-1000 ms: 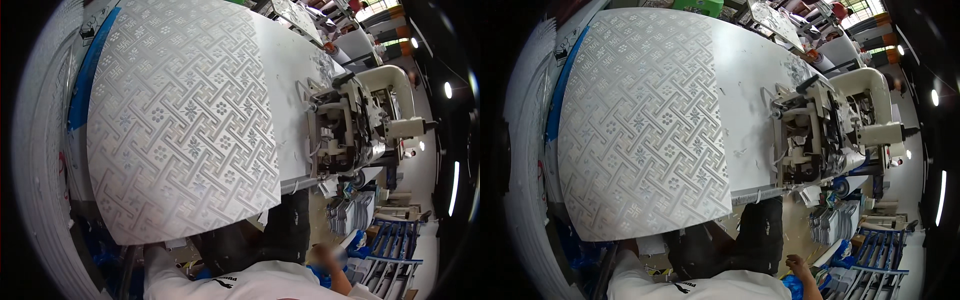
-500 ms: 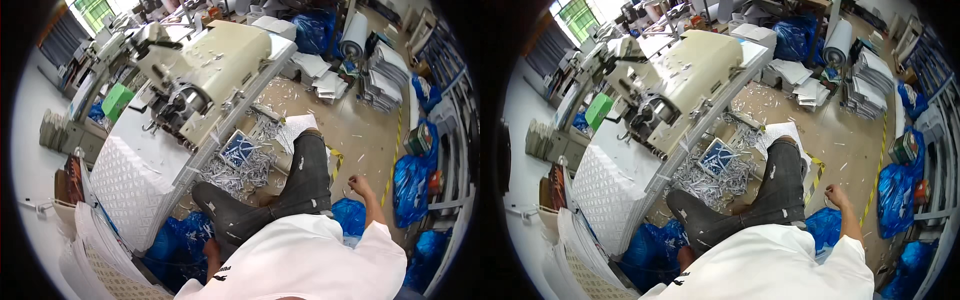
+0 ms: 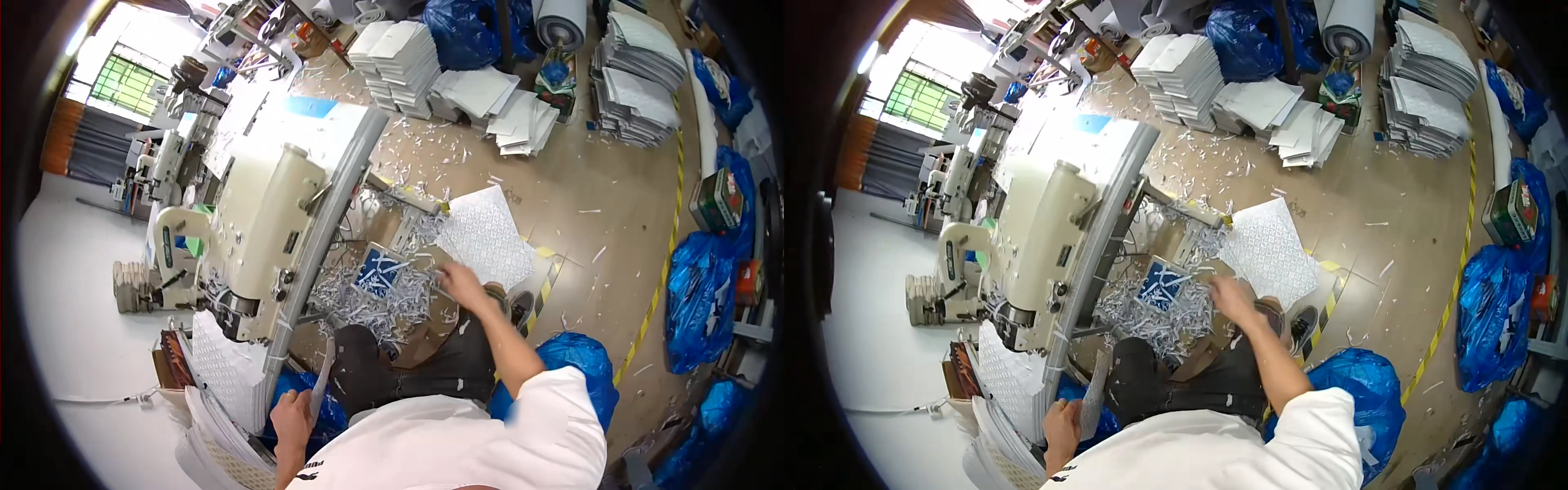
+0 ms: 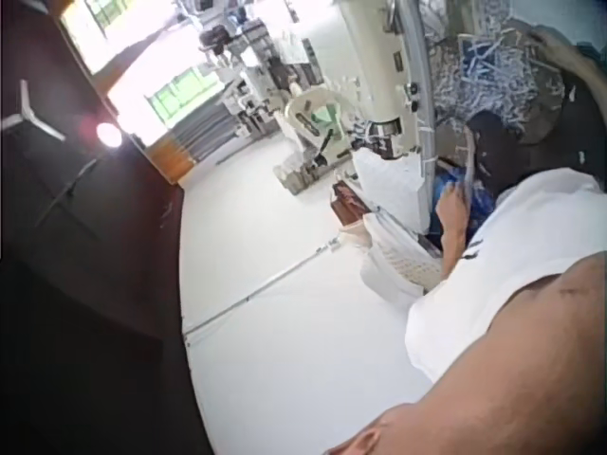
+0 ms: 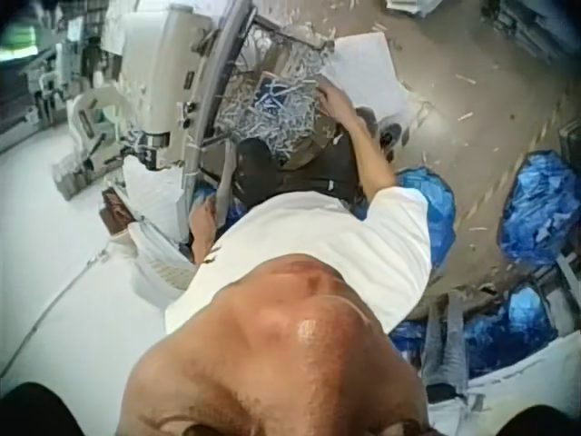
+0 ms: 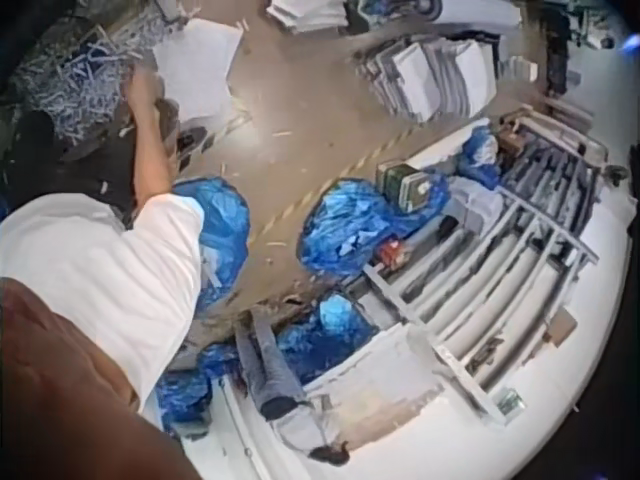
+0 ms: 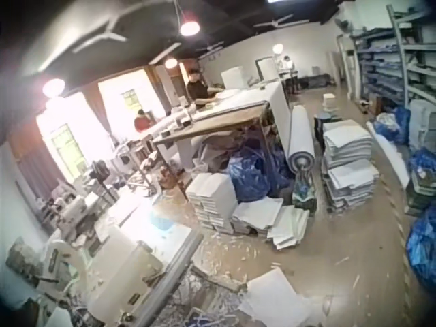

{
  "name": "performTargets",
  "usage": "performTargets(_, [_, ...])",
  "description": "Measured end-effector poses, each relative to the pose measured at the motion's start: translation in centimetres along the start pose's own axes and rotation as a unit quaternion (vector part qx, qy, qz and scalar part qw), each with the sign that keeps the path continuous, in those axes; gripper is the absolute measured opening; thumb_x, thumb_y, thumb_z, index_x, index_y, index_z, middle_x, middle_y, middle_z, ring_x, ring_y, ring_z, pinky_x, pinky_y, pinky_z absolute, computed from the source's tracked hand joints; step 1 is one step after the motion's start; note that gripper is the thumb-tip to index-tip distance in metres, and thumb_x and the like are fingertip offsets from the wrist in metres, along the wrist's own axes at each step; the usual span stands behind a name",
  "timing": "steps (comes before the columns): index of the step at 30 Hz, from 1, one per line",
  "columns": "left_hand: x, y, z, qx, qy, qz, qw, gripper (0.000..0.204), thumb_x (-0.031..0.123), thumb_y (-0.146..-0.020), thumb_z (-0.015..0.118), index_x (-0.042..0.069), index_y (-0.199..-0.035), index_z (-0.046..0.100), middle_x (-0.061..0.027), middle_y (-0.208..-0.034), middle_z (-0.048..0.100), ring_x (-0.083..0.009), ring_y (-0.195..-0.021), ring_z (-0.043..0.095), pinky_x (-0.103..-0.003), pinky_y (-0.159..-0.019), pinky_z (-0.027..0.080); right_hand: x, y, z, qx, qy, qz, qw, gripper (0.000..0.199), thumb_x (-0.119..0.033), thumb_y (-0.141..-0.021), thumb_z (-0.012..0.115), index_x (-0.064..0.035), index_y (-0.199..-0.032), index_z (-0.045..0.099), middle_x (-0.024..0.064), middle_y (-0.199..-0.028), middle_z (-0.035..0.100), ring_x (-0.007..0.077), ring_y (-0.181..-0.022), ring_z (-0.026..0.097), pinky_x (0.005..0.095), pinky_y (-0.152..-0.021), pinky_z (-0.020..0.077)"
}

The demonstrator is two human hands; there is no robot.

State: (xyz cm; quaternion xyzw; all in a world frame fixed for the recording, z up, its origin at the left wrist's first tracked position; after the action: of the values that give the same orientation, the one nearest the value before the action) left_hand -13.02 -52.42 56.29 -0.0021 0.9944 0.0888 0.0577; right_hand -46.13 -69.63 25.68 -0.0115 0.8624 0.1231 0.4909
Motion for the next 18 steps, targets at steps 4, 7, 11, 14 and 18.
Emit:
performTargets(4, [12.6,-7.0,-12.2,-0.019,0.064,0.175,0.982,0.002,0.01,-0.083,0.069,0.01,-0.085,0.068,-0.0084,-0.078,0.061,-0.0287,-0.077,0.064,-0.041,-0.065,0.053,-4.7,5.8,-4.2,-0.043,-0.121,-0.017,0.992,0.034,-0.021,-0.092,0.067,-0.0027,-0.121,0.066,0.0205,-0.108,0.069,0.0346,-0.103,0.067,0.0425,-0.089,0.0518])
performTargets(7, [20.5,-11.4,-20.9,0.02,0.151,0.263,0.953,0.005,0.006,-0.082,0.07,0.008,-0.086,0.067,-0.0096,-0.077,0.062,-0.0295,-0.074,0.064,-0.04,-0.063,0.051,-4.0,9.6,-9.9,-0.114,-0.253,0.09,0.957,0.046,-0.026,-0.094,0.067,-0.0027,-0.133,0.059,0.0219,-0.117,0.067,0.0342,-0.112,0.064,0.0422,-0.095,0.0501])
performTargets(11, [24.3,-16.3,-29.8,0.073,0.3,0.242,0.92,0.007,0.003,-0.085,0.071,0.002,-0.09,0.066,-0.0118,-0.076,0.062,-0.0262,-0.068,0.062,-0.035,-0.062,0.048,-0.2,9.8,-21.2,0.107,-0.347,0.211,0.907,0.065,-0.034,-0.098,0.064,-0.0057,-0.151,0.039,0.0173,-0.144,0.053,0.028,-0.13,0.051,0.0394,-0.108,0.0407])
performTargets(14, [22.8,-19.9,-33.1,0.108,0.378,0.132,0.91,0.012,0.004,-0.085,0.074,-0.001,-0.09,0.065,-0.0071,-0.074,0.061,-0.0146,-0.067,0.057,-0.031,-0.062,0.046,1.4,6.3,-31.6,0.199,-0.455,0.156,0.854,0.075,-0.044,-0.101,0.058,-0.005,-0.157,0.027,0.0149,-0.158,0.036,0.0261,-0.144,0.035,0.0362,-0.12,0.0273])
performTargets(18, [20.3,-25.6,-32.8,0.102,0.535,0.011,0.839,0.013,0.005,-0.085,0.076,-0.001,-0.09,0.065,0.0003,-0.074,0.059,-0.0072,-0.069,0.053,-0.027,-0.062,0.044,-2.2,-1.0,-40.4,0.112,-0.526,0.018,0.843,0.076,-0.059,-0.1,0.049,-0.0057,-0.153,0.036,0.0128,-0.154,0.042,0.0279,-0.139,0.042,0.0399,-0.115,0.0366])
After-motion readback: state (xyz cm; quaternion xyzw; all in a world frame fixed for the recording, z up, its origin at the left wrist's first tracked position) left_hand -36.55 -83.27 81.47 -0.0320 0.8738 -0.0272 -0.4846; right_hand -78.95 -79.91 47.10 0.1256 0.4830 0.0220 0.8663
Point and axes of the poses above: each hand's wrist, its own y-axis away from the middle knuckle, its own z-axis out of the palm, x = y × z, the point moved 5 cm from there along -y, towards the middle knuckle
